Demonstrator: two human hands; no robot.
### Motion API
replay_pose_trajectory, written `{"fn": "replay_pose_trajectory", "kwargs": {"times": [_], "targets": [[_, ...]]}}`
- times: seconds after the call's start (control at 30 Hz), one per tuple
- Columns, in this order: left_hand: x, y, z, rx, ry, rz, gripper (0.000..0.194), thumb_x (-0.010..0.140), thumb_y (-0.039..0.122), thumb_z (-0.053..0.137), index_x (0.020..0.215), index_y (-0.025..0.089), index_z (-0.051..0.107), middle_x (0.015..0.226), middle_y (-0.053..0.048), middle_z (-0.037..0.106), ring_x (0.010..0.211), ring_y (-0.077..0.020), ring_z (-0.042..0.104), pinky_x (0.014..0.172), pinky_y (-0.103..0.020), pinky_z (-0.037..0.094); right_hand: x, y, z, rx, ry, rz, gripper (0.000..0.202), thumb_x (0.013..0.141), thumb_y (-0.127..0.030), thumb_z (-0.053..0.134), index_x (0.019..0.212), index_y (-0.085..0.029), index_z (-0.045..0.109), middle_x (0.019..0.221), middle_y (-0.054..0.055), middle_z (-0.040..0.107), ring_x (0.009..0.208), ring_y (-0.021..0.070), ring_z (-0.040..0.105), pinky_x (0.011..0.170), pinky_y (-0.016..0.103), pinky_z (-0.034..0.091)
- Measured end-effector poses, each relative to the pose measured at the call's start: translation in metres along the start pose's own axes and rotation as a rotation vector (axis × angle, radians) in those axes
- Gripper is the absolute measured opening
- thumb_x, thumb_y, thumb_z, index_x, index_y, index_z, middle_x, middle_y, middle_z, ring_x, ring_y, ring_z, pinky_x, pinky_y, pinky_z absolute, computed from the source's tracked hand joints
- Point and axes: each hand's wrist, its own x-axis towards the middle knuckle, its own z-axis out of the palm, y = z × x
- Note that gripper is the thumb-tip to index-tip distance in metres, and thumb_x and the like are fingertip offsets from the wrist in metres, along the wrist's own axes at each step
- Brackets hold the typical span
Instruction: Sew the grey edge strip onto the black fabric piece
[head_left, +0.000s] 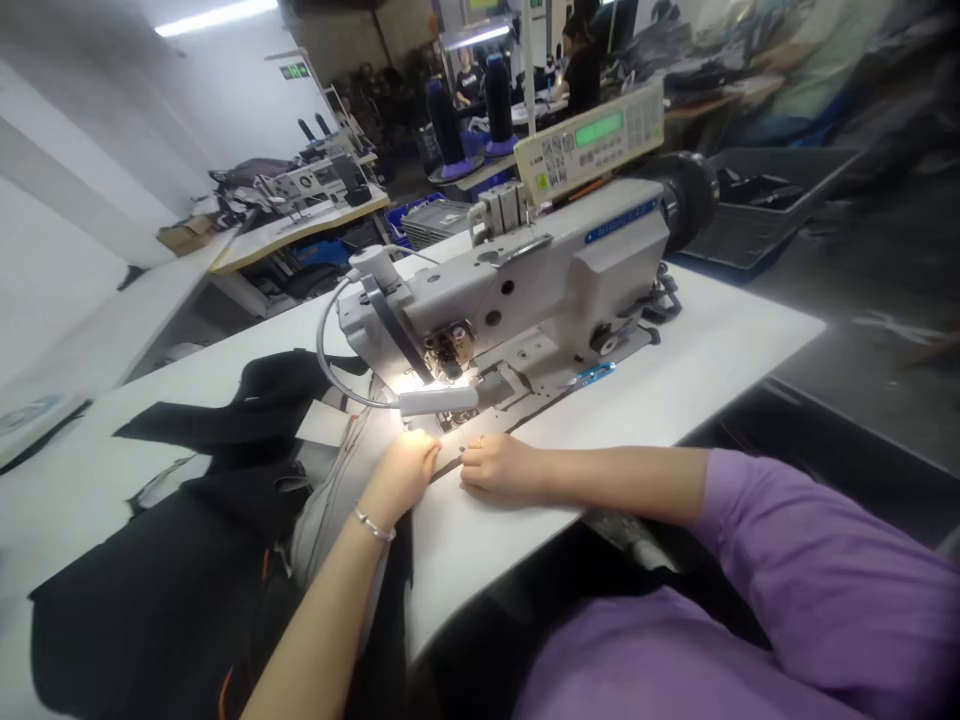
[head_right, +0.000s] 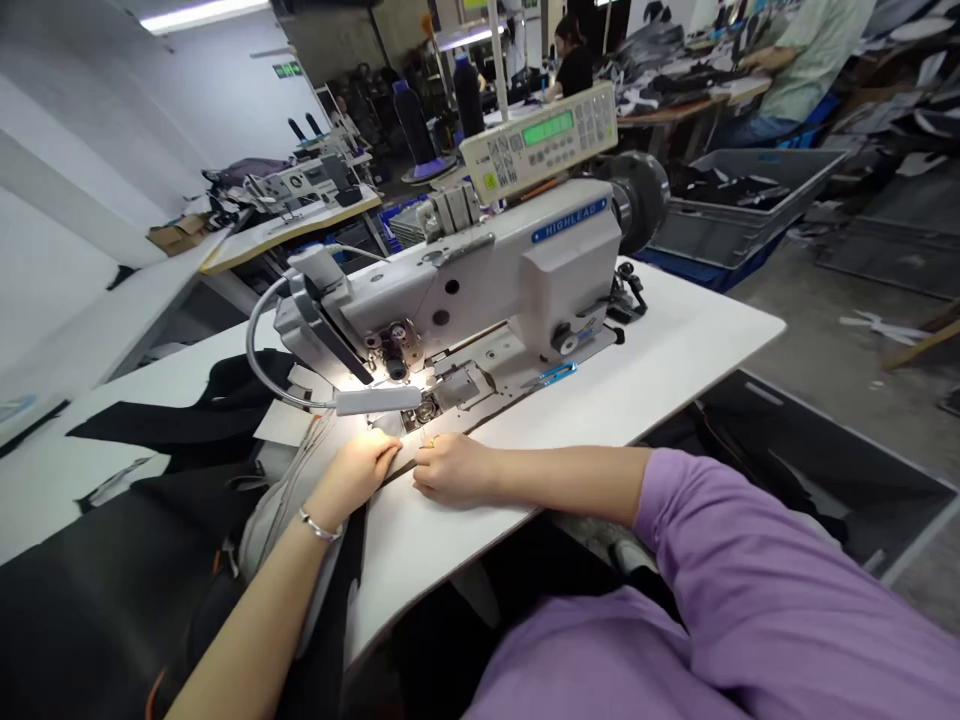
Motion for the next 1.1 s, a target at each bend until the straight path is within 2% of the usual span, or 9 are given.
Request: {"fn": "replay_pose_trajectory", "kwargs": {"times": [0.27,0.57,0.67,1.1], "targets": [[0.004,0.017,0.010,0.131,0.121,-0.120,0.022,0.092,0.013,0.039,0.078,0.018,0.055,0.084,-0.006,0.055,0.084,-0.0223,0.050,0.068,-0.033,0.038,0.003,0.003,-0.005,0.079,-0.003,0.047,0.024,0.087,-0.021,0.048,0.063,-0.016,0.051,0.068,0.002,0.054,0.064,0.0139,0.041,0.060,0.029,0.030],[0.007,0.015,0.004,0.090,0.056,-0.137,0.018,0.090,0.014,0.044,0.076,0.017,0.054,0.083,-0.007,0.056,0.082,-0.0230,0.050,0.064,-0.034,0.038,0.008,0.005,-0.006,0.186,-0.041,0.103,0.025,0.087,-0.017,0.047,0.063,-0.015,0.051,0.067,0.003,0.051,0.066,0.0151,0.042,0.062,0.029,0.033],[0.007,0.016,0.002,0.073,0.043,-0.143,0.016,0.086,0.009,0.045,0.077,0.017,0.054,0.085,-0.007,0.056,0.083,-0.0234,0.050,0.065,-0.034,0.038,0.008,0.004,-0.007,0.175,-0.048,0.107,0.026,0.089,-0.018,0.045,0.065,-0.015,0.053,0.067,0.004,0.051,0.067,0.0155,0.042,0.062,0.029,0.033],[0.009,0.018,-0.001,0.088,0.055,-0.135,0.015,0.082,0.006,0.047,0.075,0.017,0.054,0.083,-0.005,0.056,0.080,-0.0215,0.051,0.063,-0.032,0.040,0.006,0.005,-0.003,0.185,-0.020,0.085,0.026,0.089,-0.016,0.042,0.064,-0.016,0.049,0.065,0.004,0.051,0.064,0.0156,0.042,0.059,0.028,0.031]]}}
